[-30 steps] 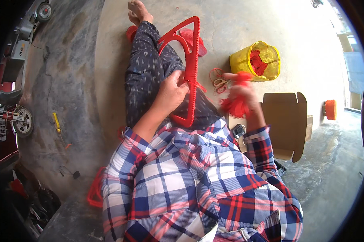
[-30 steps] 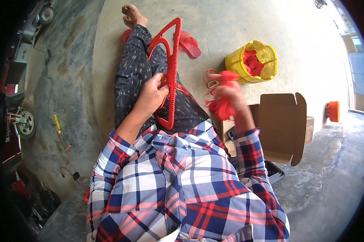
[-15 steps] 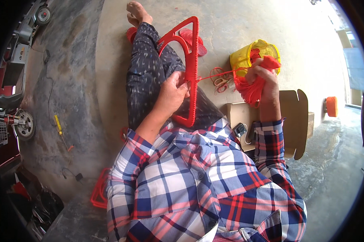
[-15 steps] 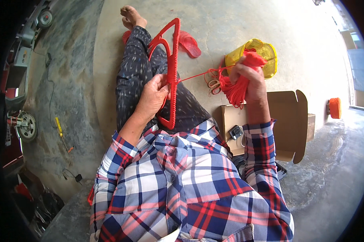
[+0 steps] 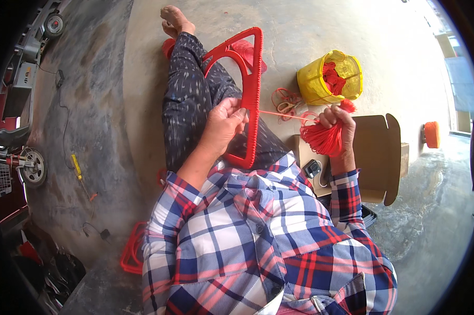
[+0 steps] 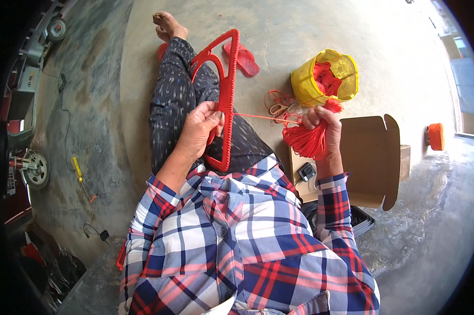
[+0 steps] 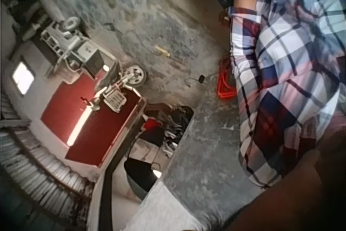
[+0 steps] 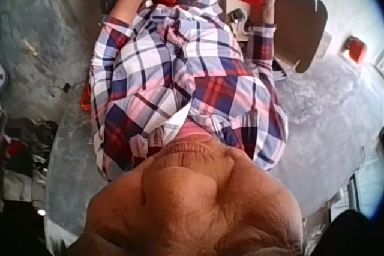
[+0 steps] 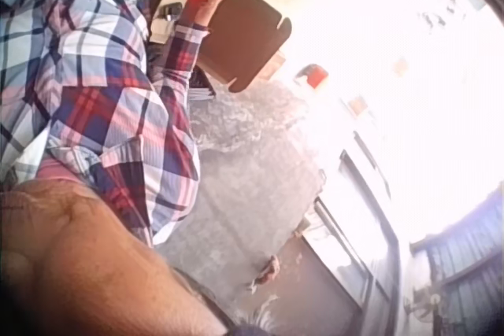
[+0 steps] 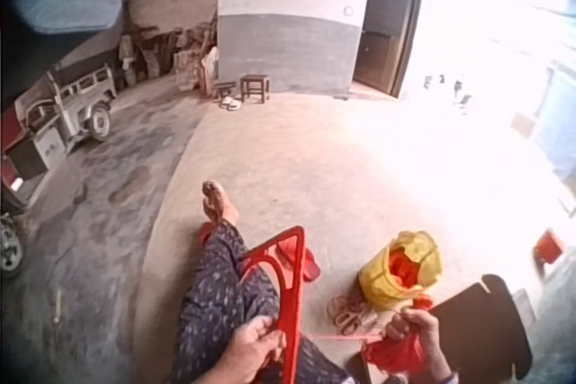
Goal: The recorder is wrapping a red plastic rope around a plastic chair or furniture frame component.
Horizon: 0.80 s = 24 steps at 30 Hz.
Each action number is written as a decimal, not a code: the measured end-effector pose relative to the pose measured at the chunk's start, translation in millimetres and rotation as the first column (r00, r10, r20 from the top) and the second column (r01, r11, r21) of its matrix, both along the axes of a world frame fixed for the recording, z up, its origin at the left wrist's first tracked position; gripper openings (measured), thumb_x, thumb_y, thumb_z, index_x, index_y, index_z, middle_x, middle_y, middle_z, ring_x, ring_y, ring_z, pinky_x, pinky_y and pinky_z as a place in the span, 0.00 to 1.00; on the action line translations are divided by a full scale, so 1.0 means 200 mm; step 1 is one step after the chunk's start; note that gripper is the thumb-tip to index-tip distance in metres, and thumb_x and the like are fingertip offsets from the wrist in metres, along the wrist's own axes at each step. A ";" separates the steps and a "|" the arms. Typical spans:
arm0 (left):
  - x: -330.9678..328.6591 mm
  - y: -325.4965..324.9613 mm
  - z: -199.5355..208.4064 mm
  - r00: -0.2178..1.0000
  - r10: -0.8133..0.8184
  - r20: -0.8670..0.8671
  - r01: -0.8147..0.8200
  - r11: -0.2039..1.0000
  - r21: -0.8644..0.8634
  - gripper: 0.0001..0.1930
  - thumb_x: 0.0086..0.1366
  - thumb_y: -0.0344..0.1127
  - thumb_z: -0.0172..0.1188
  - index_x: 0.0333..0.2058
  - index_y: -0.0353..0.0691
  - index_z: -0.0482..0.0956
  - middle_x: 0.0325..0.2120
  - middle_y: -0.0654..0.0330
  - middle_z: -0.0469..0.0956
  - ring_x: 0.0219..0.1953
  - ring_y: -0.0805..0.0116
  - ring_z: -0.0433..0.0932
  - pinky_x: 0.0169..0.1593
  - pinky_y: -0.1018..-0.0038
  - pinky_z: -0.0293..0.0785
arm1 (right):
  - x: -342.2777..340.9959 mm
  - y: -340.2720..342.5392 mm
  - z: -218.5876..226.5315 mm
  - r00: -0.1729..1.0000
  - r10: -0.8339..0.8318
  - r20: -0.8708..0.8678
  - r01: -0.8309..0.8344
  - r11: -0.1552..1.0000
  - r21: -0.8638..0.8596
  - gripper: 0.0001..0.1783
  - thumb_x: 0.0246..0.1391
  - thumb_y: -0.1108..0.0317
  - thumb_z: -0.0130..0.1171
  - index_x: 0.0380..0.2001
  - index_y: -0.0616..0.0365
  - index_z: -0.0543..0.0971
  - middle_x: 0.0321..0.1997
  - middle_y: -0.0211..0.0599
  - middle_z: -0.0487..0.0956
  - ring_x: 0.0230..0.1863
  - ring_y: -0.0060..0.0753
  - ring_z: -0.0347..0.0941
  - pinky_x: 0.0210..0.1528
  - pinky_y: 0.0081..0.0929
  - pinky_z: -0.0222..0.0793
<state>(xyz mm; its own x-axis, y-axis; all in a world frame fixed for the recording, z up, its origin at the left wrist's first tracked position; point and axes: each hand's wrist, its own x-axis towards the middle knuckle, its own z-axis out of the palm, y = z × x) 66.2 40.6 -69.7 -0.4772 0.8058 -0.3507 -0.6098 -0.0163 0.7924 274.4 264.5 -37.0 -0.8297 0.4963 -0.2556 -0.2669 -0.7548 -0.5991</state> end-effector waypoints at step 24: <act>-0.25 -0.33 0.55 0.974 0.207 -0.088 -0.109 0.776 0.621 0.29 0.64 0.54 0.43 0.43 0.28 0.74 0.12 0.68 0.56 0.14 0.76 0.51 0.22 0.75 0.49 | -0.19 -0.35 0.00 0.948 0.116 0.295 -0.225 0.902 0.368 0.15 0.55 0.64 0.63 0.41 0.64 0.77 0.25 0.29 0.75 0.25 0.22 0.71 0.29 0.19 0.65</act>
<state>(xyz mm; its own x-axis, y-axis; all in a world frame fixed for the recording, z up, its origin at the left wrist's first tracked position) 15.8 -25.6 40.0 -0.6221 0.7353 0.2689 -0.4362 -0.6107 0.6609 236.0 194.7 -37.3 -0.8415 0.4573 -0.2877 0.0507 -0.4633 -0.8847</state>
